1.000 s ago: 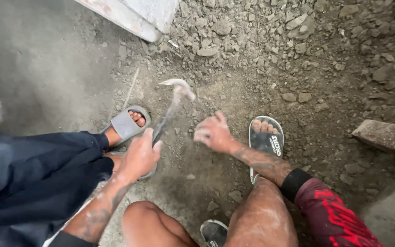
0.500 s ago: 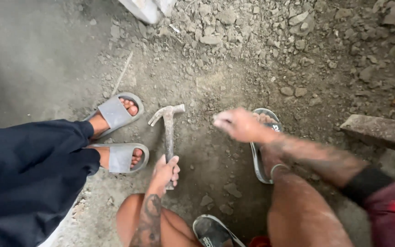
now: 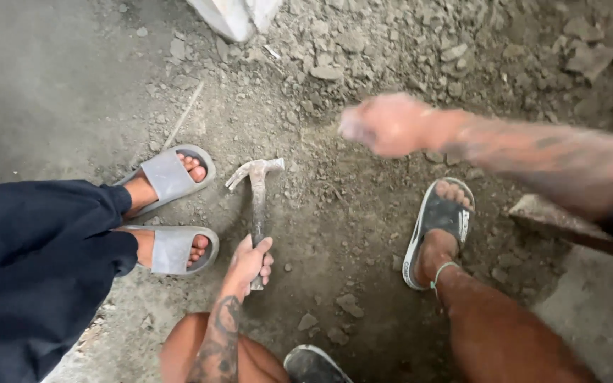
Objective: Using a claw hammer to chip away at or break a concrete floor surface.
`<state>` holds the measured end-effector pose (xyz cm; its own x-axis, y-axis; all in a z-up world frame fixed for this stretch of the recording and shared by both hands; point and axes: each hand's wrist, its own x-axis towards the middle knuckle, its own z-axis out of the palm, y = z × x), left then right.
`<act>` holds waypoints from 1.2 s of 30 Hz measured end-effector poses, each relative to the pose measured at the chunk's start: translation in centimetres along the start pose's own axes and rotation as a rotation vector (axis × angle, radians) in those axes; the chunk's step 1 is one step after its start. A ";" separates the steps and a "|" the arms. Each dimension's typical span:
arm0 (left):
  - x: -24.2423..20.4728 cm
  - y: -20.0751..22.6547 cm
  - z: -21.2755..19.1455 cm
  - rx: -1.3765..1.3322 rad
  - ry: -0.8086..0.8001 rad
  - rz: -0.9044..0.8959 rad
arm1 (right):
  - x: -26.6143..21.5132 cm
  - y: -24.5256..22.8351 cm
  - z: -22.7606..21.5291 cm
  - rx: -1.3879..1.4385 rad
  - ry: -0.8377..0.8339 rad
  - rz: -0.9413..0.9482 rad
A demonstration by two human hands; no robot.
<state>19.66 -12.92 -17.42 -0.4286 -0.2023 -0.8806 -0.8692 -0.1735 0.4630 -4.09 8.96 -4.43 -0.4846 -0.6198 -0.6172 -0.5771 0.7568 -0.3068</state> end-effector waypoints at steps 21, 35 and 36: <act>0.4 0.1 -0.5 -0.015 0.006 -0.007 | 10.9 18.2 23.4 -0.158 1.066 -0.323; 1.0 -0.8 0.4 0.037 0.092 0.039 | 7.1 8.0 22.6 -0.115 0.398 -0.492; 1.2 -1.0 0.6 0.037 0.107 0.058 | 7.3 8.3 22.9 -0.071 0.410 -0.485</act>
<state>19.93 -12.42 -18.98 -0.4511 -0.3134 -0.8356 -0.8531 -0.1235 0.5068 2.67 15.46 -28.04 -0.3617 -0.9281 -0.0883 -0.8295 0.3636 -0.4239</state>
